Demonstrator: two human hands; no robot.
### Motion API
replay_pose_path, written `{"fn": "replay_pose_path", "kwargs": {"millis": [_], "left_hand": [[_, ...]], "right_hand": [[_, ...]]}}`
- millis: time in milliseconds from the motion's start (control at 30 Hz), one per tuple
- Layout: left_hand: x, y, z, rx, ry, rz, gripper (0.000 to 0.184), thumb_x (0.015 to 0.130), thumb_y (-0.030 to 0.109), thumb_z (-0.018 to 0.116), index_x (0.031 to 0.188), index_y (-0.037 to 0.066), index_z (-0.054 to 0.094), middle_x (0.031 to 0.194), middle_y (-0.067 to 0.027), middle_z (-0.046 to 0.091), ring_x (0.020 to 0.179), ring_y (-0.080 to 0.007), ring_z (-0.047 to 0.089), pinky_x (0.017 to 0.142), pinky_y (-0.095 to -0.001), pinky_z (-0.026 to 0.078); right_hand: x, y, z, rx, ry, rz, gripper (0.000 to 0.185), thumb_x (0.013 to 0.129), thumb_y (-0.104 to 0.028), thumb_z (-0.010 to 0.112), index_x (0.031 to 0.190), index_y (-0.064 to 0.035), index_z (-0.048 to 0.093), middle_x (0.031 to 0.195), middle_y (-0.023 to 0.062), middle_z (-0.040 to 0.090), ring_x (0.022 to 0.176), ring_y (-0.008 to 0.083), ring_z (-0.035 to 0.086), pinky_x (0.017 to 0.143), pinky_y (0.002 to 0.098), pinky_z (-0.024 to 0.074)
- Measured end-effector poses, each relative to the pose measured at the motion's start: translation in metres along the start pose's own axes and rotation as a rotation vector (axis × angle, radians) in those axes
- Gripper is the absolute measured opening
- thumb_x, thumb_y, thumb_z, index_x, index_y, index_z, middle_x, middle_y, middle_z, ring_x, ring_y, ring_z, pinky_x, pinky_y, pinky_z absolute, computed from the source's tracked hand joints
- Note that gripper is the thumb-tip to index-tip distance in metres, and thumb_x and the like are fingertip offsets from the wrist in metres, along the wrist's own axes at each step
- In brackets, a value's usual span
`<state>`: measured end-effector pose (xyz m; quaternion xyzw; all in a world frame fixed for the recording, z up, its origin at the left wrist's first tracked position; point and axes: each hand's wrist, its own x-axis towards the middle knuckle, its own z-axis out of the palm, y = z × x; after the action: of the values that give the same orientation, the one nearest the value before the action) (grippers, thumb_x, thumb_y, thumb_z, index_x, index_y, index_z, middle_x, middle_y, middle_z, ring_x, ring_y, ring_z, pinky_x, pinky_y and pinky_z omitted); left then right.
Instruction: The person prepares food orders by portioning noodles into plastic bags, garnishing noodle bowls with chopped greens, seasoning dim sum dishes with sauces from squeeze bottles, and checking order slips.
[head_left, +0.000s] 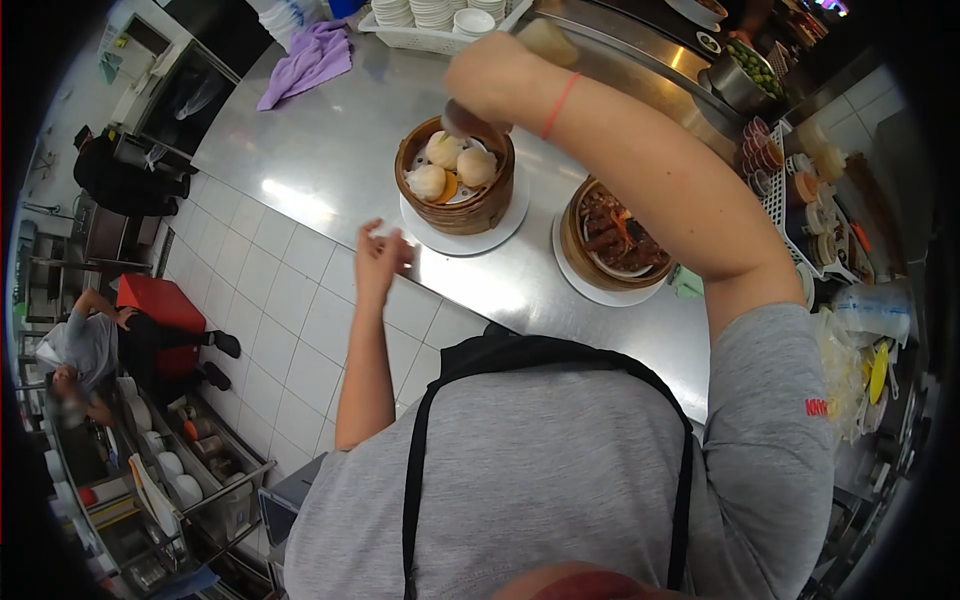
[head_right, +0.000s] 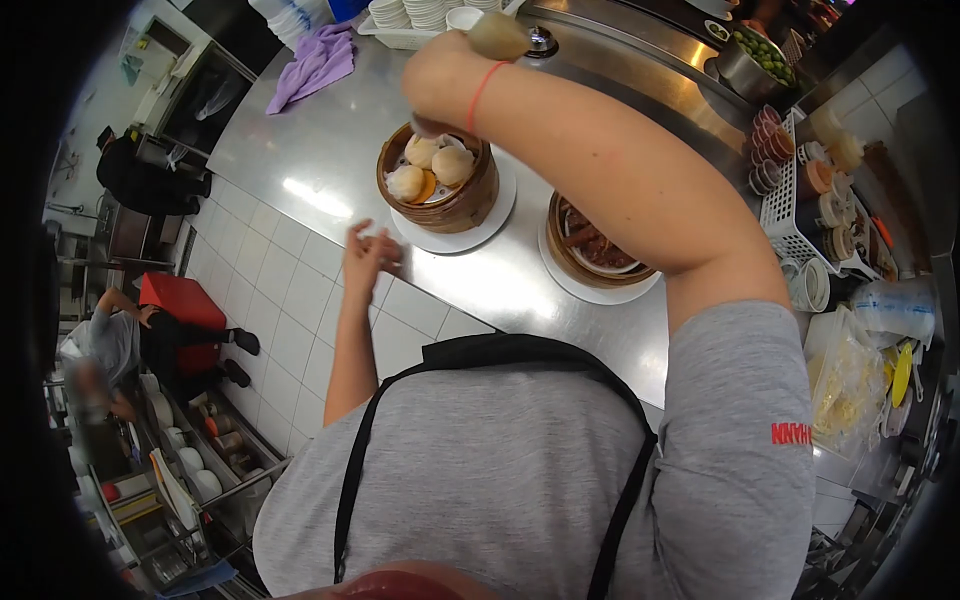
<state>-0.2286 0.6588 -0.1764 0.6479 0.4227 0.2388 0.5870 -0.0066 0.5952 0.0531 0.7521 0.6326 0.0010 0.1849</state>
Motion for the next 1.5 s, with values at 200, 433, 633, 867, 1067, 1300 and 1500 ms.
{"fn": "replay_pose_path", "kwargs": {"millis": [200,433,633,867,1067,1300,1500], "left_hand": [[0.044,0.092,-0.028,0.332,0.157,0.287,0.044,0.086,0.038,0.05,0.113,0.003,0.047,0.086,-0.0126,0.061,0.062,-0.0146,0.059,0.051,-0.0237,0.044],[0.089,0.14,0.013,0.655,-0.374,0.167,0.032,0.084,0.027,0.051,0.099,-0.001,0.055,0.08,-0.0094,0.061,0.058,-0.0141,0.059,0.048,-0.0228,0.046],[0.104,0.145,0.007,0.622,-0.404,0.269,0.027,0.081,0.018,0.051,0.094,-0.004,0.057,0.066,-0.0069,0.058,0.048,-0.0118,0.056,0.043,-0.0232,0.046],[0.125,0.199,-0.022,0.466,-0.282,0.309,0.024,0.079,0.021,0.053,0.089,0.0,0.06,0.072,-0.0044,0.06,0.051,-0.0115,0.057,0.047,-0.0213,0.046],[0.118,0.224,-0.042,0.414,-0.192,0.282,0.025,0.08,0.022,0.054,0.092,0.001,0.06,0.076,-0.0052,0.061,0.055,-0.0135,0.06,0.05,-0.0216,0.048],[0.112,0.213,-0.067,0.413,-0.109,0.261,0.027,0.081,0.022,0.053,0.095,-0.001,0.058,0.077,-0.0077,0.06,0.054,-0.015,0.061,0.05,-0.0212,0.05],[0.1,0.198,-0.08,0.402,-0.075,0.213,0.028,0.081,0.022,0.054,0.097,-0.001,0.058,0.076,-0.0075,0.06,0.053,-0.0148,0.061,0.049,-0.0208,0.049]], "right_hand": [[-0.01,-0.01,-0.01,-0.191,0.014,-0.111,0.018,0.06,-0.021,0.068,0.071,-0.0069,0.068,0.074,0.0092,0.064,0.071,0.0237,0.062,0.06,0.0341,0.0497],[-0.014,0.039,0.021,0.172,0.031,-0.089,0.045,0.058,-0.018,0.071,0.1,-0.0053,0.061,0.094,0.014,0.062,0.085,0.0237,0.059,0.071,0.0327,0.0473],[-0.083,0.107,0.067,1.152,0.203,-0.112,0.062,0.06,-0.019,0.074,0.116,-0.0033,0.05,0.1,0.0069,0.057,0.091,0.0141,0.051,0.081,0.0264,0.0398],[-0.141,0.133,0.099,1.217,0.219,-0.014,0.058,0.065,-0.019,0.074,0.115,-0.0044,0.05,0.104,0.0049,0.055,0.095,0.0128,0.049,0.084,0.0252,0.0376],[-0.122,0.122,0.105,1.148,0.127,-0.08,0.056,0.06,-0.019,0.075,0.11,-0.0051,0.054,0.097,0.005,0.058,0.09,0.0148,0.053,0.082,0.0274,0.0404],[-0.036,0.06,0.078,0.31,-0.091,0.041,0.062,0.049,-0.02,0.077,0.107,-0.009,0.057,0.096,0.0116,0.06,0.091,0.0257,0.058,0.076,0.0328,0.0465],[0.005,0.002,0.048,0.059,-0.058,0.057,0.036,0.049,-0.015,0.077,0.083,-0.0094,0.068,0.077,0.01,0.065,0.076,0.0247,0.063,0.064,0.0349,0.0496]]}}
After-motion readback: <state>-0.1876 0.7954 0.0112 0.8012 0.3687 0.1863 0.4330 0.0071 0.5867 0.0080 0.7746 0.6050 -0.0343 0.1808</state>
